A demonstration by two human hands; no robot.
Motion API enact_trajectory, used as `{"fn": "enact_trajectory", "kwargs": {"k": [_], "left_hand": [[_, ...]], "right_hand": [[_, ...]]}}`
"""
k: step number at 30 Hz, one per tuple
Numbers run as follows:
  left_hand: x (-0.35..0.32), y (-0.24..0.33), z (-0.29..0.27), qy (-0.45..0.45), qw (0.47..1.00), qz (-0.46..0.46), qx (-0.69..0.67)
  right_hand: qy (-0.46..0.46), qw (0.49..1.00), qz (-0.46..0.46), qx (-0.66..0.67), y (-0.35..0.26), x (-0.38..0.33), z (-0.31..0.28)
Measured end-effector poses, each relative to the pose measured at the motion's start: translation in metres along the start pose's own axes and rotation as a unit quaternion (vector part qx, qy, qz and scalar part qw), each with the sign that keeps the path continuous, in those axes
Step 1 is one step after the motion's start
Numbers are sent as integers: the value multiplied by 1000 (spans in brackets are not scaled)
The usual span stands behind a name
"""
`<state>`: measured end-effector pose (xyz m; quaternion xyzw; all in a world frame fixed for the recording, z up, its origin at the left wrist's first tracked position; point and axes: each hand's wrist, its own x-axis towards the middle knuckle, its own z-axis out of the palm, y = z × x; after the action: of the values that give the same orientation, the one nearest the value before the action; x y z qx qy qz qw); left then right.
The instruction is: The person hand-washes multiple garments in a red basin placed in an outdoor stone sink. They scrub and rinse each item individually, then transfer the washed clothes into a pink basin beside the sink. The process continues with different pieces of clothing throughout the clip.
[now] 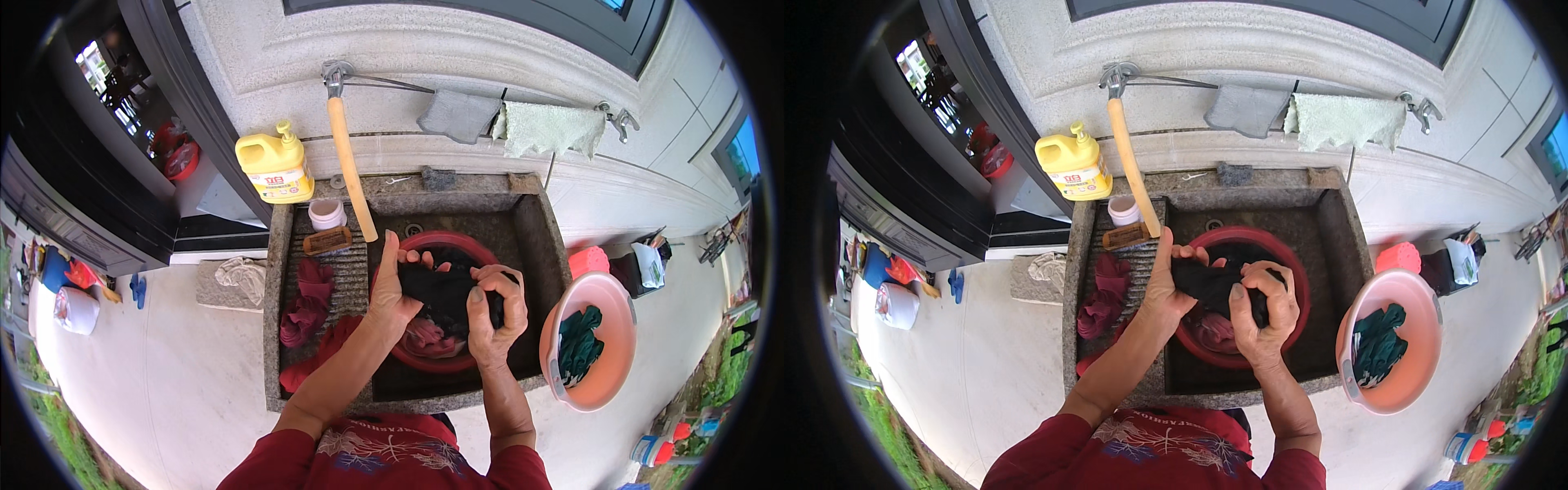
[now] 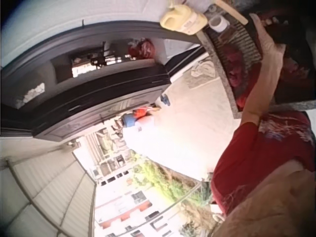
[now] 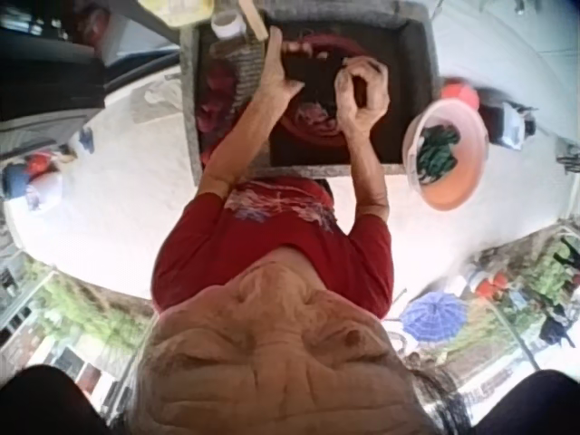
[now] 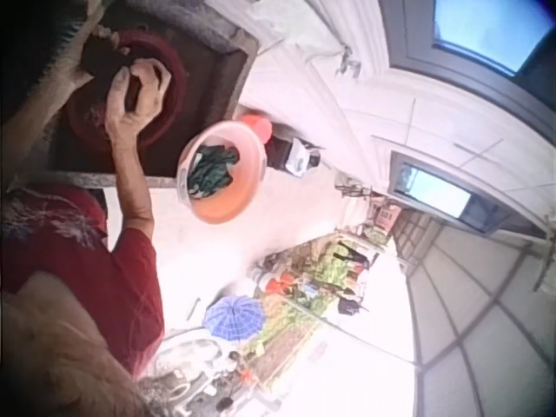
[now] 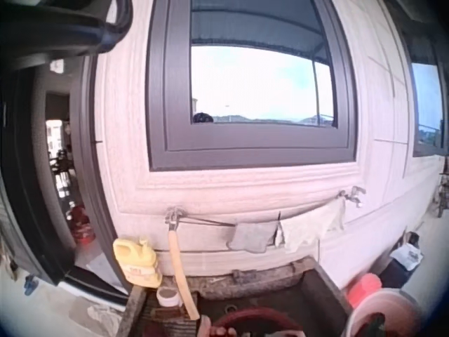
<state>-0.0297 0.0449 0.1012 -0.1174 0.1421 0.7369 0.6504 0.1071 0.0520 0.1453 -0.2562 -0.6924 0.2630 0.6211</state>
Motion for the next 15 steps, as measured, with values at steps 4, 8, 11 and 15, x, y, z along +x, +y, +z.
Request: {"fn": "enact_trajectory", "kwargs": {"k": [4, 8, 11, 15], "left_hand": [[15, 9, 20, -5, 995, 51, 84], [27, 16, 20, -43, 981, 45, 185], [25, 17, 29, -96, 961, 12, 260], [20, 16, 36, -199, 901, 7, 385]], "right_hand": [[103, 919, 301, 233, 36, -2, 0], [118, 816, 449, 344, 71, -2, 3], [50, 771, 499, 391, 89, -6, 2], [-12, 785, 499, 366, 98, -6, 9]]}}
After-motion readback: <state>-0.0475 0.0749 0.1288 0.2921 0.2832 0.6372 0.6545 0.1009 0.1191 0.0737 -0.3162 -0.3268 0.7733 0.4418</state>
